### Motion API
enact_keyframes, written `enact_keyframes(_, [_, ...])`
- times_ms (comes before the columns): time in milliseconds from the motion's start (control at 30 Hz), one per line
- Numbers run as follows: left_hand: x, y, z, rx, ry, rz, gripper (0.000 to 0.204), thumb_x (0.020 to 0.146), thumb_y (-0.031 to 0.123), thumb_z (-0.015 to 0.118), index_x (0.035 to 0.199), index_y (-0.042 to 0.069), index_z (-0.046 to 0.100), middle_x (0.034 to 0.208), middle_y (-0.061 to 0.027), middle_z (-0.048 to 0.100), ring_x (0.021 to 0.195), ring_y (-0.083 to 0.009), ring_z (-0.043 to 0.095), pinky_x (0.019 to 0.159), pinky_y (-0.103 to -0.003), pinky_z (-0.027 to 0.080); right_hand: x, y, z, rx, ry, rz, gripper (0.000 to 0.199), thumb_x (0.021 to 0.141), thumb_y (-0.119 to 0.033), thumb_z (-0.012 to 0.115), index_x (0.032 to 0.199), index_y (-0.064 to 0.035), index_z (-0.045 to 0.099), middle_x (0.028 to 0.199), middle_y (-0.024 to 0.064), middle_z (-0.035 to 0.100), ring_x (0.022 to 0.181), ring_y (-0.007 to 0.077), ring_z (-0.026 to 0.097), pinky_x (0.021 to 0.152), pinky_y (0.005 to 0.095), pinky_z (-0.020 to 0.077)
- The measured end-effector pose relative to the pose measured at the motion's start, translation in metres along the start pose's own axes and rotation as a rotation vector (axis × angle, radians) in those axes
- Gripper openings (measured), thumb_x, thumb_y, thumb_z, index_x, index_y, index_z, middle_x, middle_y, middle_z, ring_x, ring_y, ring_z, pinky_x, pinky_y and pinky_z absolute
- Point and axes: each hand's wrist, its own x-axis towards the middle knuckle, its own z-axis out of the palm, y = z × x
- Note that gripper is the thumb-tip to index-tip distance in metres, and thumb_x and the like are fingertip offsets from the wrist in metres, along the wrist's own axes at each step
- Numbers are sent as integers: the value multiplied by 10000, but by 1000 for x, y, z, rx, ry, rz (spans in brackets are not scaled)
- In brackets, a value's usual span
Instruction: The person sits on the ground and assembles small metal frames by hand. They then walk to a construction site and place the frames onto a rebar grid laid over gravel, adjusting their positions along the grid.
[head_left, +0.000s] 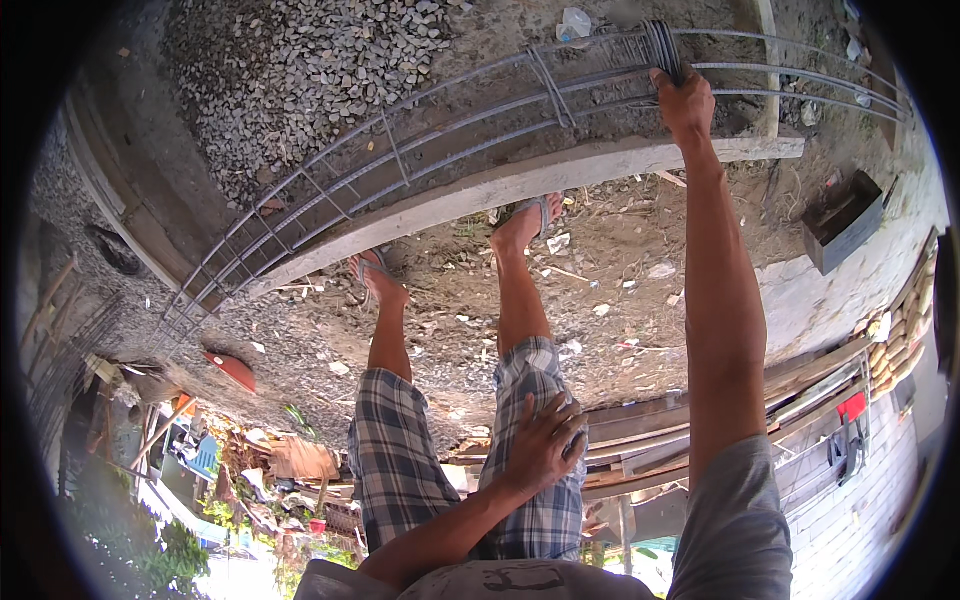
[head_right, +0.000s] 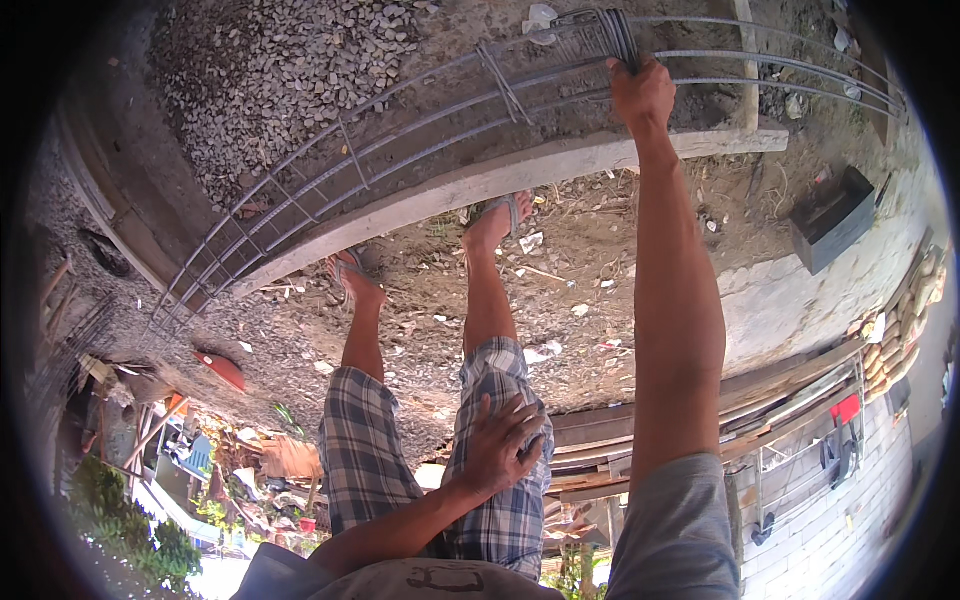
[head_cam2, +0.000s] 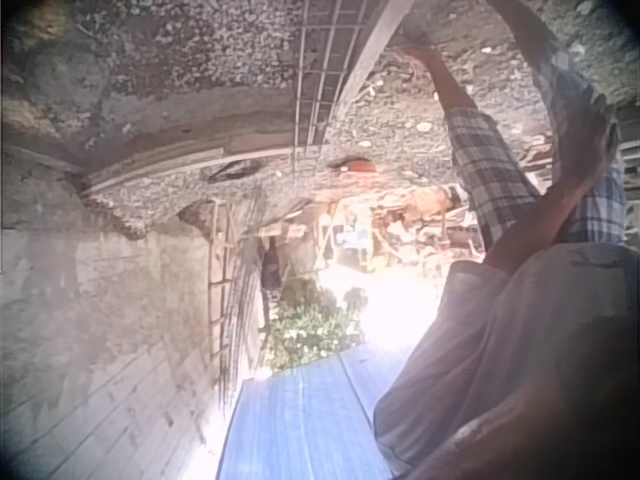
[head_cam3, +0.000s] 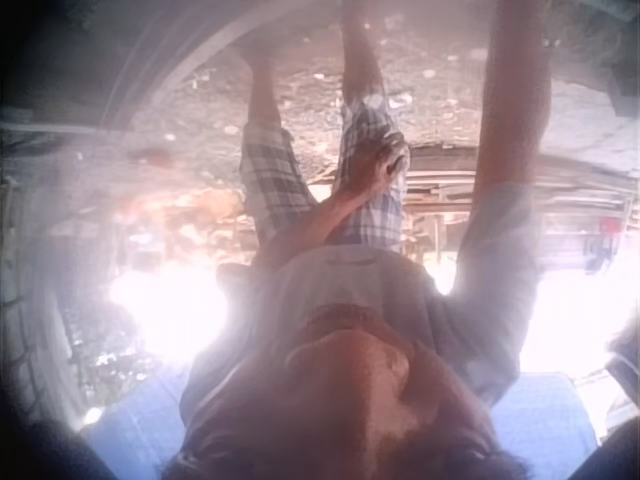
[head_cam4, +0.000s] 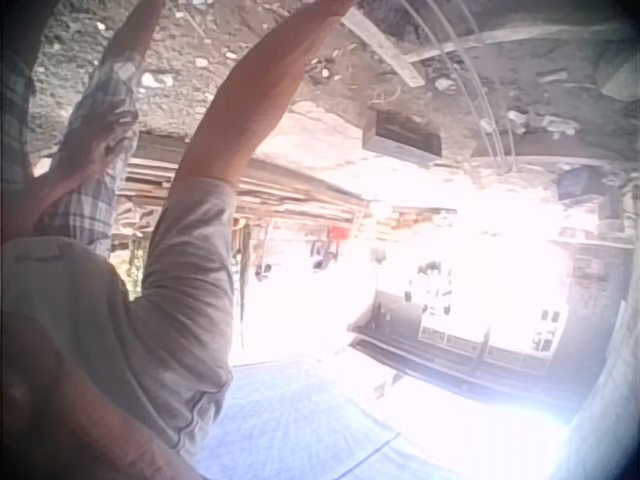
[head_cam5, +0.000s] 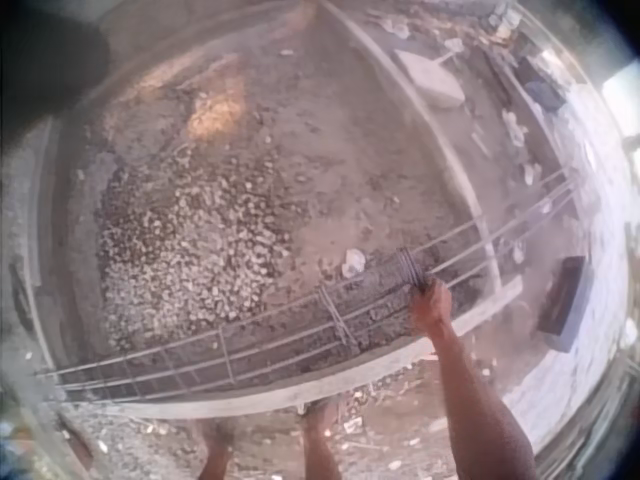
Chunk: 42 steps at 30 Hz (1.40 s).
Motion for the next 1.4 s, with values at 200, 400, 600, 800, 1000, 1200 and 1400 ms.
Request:
enact_keyframes(200, [3, 2, 2, 1, -21, -4, 375, 856, 209, 754, 1206, 111, 662, 1284, -53, 622, 1349, -269, 495, 1184, -633, 216, 7, 6, -1, -175, 304, -61, 379, 853, -377, 735, 1066, -64, 726, 980, 259, 712, 1013, 461, 665, 900, 522, 512])
enact_keyframes(400, [1, 1, -1, 22, -5, -10, 379, 848, 205, 760, 1202, 109, 665, 1286, -56, 624, 1347, -271, 498, 1178, -642, 223, -77, -88, -2, 97, -49, -75, 243, 873, -310, 712, 1054, -153, 755, 970, 194, 723, 940, 424, 692, 840, 516, 541])
enact_keyframes(600, [6, 4, 0, 9, -16, -12, 389, 842, 202, 765, 1204, 111, 659, 1297, -56, 619, 1342, -276, 498, 1182, -637, 221, -114, -86, 43, 135, -152, -15, 180, 870, -249, 690, 969, -105, 735, 970, 202, 707, 905, 429, 683, 792, 520, 539])
enact_keyframes(800, [2, -2, 0, 26, -28, -13, 389, 843, 205, 761, 1205, 113, 651, 1299, -57, 617, 1340, -277, 500, 1189, -627, 222, -137, -88, 56, 14, 70, -283, 219, 912, -248, 634, 953, -37, 674, 920, 205, 689, 831, 434, 662, 742, 536, 513])
enact_keyframes(1000, [2, 0, -2, 10, -30, -14, 378, 849, 197, 754, 1204, 116, 652, 1299, -57, 619, 1335, -276, 505, 1194, -622, 216, -164, -110, 68, 81, -18, -306, 245, 922, -268, 641, 993, -35, 665, 910, 179, 710, 847, 388, 682, 758, 502, 511])
enact_keyframes(1200, [-2, -2, 0, 5, 0, -16, 391, 844, 191, 757, 1213, 118, 652, 1299, -52, 618, 1327, -274, 510, 1192, -614, 221, -159, -134, 70, 393, -302, 43, 314, 888, -326, 691, 1038, -50, 681, 938, 188, 741, 912, 411, 704, 786, 522, 533])
enact_keyframes(1400, [-3, -4, 1, -8, 3, -18, 392, 844, 194, 756, 1215, 118, 655, 1291, -48, 618, 1323, -268, 514, 1195, -607, 218, -134, -129, 60, 145, -176, 136, 268, 856, -348, 727, 979, -112, 757, 912, 224, 729, 906, 436, 698, 801, 512, 552])
